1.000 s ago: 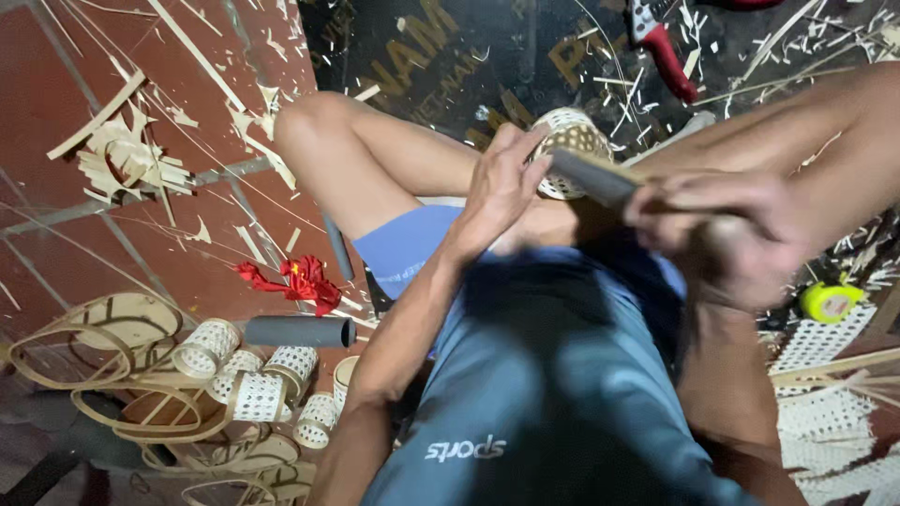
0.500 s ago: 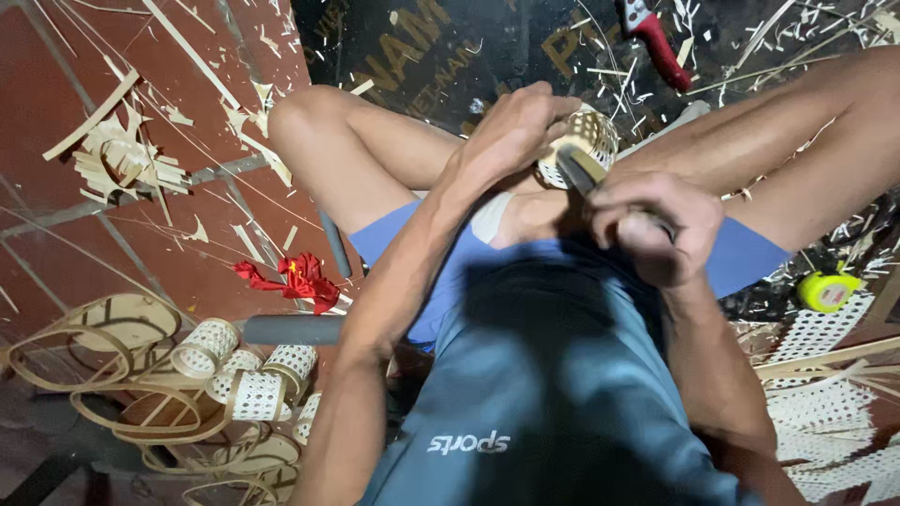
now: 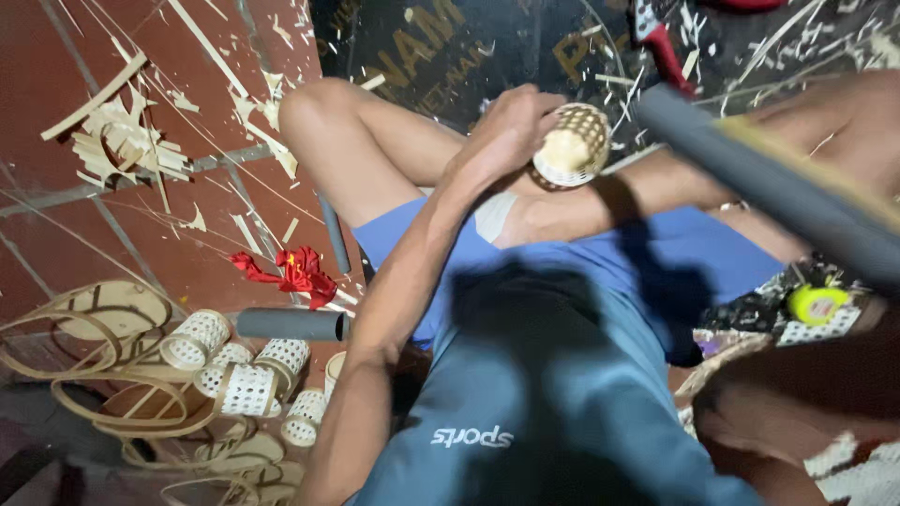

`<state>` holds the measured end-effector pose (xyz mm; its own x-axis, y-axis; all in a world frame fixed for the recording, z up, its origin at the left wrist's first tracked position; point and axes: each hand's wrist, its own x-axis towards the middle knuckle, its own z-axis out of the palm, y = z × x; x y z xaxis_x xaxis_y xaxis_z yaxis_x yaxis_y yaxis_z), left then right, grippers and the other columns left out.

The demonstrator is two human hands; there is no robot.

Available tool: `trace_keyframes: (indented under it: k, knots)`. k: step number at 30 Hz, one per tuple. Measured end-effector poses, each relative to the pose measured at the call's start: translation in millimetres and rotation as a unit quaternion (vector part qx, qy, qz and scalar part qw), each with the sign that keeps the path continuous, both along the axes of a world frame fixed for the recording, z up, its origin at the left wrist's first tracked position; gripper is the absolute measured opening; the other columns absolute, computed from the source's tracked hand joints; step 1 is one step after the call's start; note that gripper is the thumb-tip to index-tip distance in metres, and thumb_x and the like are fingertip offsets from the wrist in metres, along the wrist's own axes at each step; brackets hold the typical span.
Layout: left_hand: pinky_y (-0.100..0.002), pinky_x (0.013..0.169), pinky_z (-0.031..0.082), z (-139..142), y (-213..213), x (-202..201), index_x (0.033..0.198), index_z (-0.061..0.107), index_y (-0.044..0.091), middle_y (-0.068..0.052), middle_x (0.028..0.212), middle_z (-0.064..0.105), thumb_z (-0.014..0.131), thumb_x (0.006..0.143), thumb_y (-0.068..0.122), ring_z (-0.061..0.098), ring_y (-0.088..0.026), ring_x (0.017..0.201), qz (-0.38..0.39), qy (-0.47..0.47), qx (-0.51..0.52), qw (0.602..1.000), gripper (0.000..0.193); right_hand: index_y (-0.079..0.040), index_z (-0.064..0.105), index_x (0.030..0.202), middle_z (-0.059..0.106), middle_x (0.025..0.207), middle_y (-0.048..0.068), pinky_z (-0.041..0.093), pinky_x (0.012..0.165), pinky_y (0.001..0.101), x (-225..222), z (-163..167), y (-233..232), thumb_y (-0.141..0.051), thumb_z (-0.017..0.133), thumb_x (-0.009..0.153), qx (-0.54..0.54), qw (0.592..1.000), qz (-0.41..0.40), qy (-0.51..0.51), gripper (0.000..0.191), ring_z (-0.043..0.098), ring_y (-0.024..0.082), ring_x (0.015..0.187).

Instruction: The person sits on the floor assembling a woven bamboo lampshade. They press a round wooden end disc into the woven bamboo cylinder, trim protruding bamboo strips with pliers, bend and tuck strips around the rim, and hold the lampshade up to check the fit.

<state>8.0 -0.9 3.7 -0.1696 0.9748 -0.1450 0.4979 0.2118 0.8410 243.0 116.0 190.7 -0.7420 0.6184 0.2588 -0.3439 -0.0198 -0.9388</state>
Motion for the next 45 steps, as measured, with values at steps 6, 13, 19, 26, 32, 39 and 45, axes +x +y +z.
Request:
trace_keyframes:
  k: [6, 13, 19, 26, 32, 39, 45]
  knots:
    - [-0.028, 0.054, 0.046, -29, -41, -31, 0.125, 0.072, -0.002, -0.015, 0.1, 0.072, 0.06, 0.107, 0.012, 0.061, -0.015, 0.072, 0.201, -0.497, -0.061, 0.842, 0.025, 0.007, 0.065, 0.111, 0.069, 0.099, 0.015, 0.054, 0.081, 0.0338, 0, -44, 25, -0.019, 0.06, 0.109, 0.031, 0.998, -0.059, -0.02, 0.026, 0.061, 0.02, 0.082]
    - [-0.049, 0.086, 0.063, -61, -82, -10, 0.133, 0.06, 0.001, -0.017, 0.123, 0.07, 0.066, 0.099, 0.019, 0.071, -0.031, 0.106, 0.287, -0.813, 0.099, 0.496, 0.039, 0.006, 0.065, 0.113, 0.069, 0.106, 0.014, 0.054, 0.089, 0.036, -79, -157, 118, -0.016, 0.062, 0.111, 0.049, 0.976, -0.165, -0.134, 0.022, 0.061, 0.021, 0.091]
    - [-0.048, 0.083, 0.06, -55, -69, -14, 0.131, 0.062, 0.001, -0.017, 0.12, 0.068, 0.066, 0.1, 0.02, 0.068, -0.03, 0.104, 0.198, -0.876, 0.186, 0.4, 0.037, 0.007, 0.064, 0.114, 0.069, 0.109, 0.014, 0.054, 0.095, 0.0379, -50, -234, 117, -0.012, 0.062, 0.11, 0.266, 0.898, -0.187, -0.297, 0.019, 0.061, 0.02, 0.098]
    - [-0.045, 0.077, 0.058, -54, -79, -12, 0.126, 0.067, 0.0, -0.016, 0.111, 0.069, 0.065, 0.101, 0.018, 0.067, -0.027, 0.094, 0.234, -0.849, 0.17, 0.442, 0.031, 0.0, 0.064, 0.116, 0.061, 0.094, 0.008, 0.058, 0.063, 0.0286, -60, -216, 100, -0.02, 0.067, 0.117, -0.096, 0.941, -0.181, -0.271, 0.021, 0.062, 0.016, 0.075]
    - [-0.042, 0.073, 0.057, -55, -72, -12, 0.122, 0.07, 0.0, -0.015, 0.103, 0.069, 0.064, 0.102, 0.015, 0.066, -0.024, 0.086, 0.282, -0.808, 0.146, 0.497, 0.026, 0.005, 0.067, 0.116, 0.065, 0.101, 0.013, 0.059, 0.074, 0.0364, -107, -212, 100, 0.0, 0.07, 0.107, 0.222, 0.933, -0.163, -0.233, 0.01, 0.067, 0.023, 0.085]
    - [-0.039, 0.067, 0.055, -36, -55, -29, 0.117, 0.075, 0.0, -0.014, 0.094, 0.07, 0.064, 0.104, 0.013, 0.066, -0.021, 0.077, 0.323, -0.108, 0.067, 0.938, 0.022, 0.008, 0.067, 0.127, 0.071, 0.108, 0.01, 0.058, 0.076, 0.0293, -102, -191, 65, -0.002, 0.062, 0.11, 0.1, 0.957, -0.128, -0.239, 0.021, 0.067, 0.014, 0.086]
    - [-0.028, 0.054, 0.052, -35, -41, -16, 0.111, 0.072, -0.003, -0.007, 0.074, 0.066, 0.071, 0.094, 0.011, 0.062, -0.01, 0.061, 0.238, -0.154, -0.014, 0.959, 0.022, 0.003, 0.072, 0.114, 0.071, 0.089, 0.004, 0.053, 0.066, 0.0243, -82, -190, 11, -0.012, 0.071, 0.102, -0.04, 0.925, -0.002, -0.377, 0.019, 0.064, 0.008, 0.076]
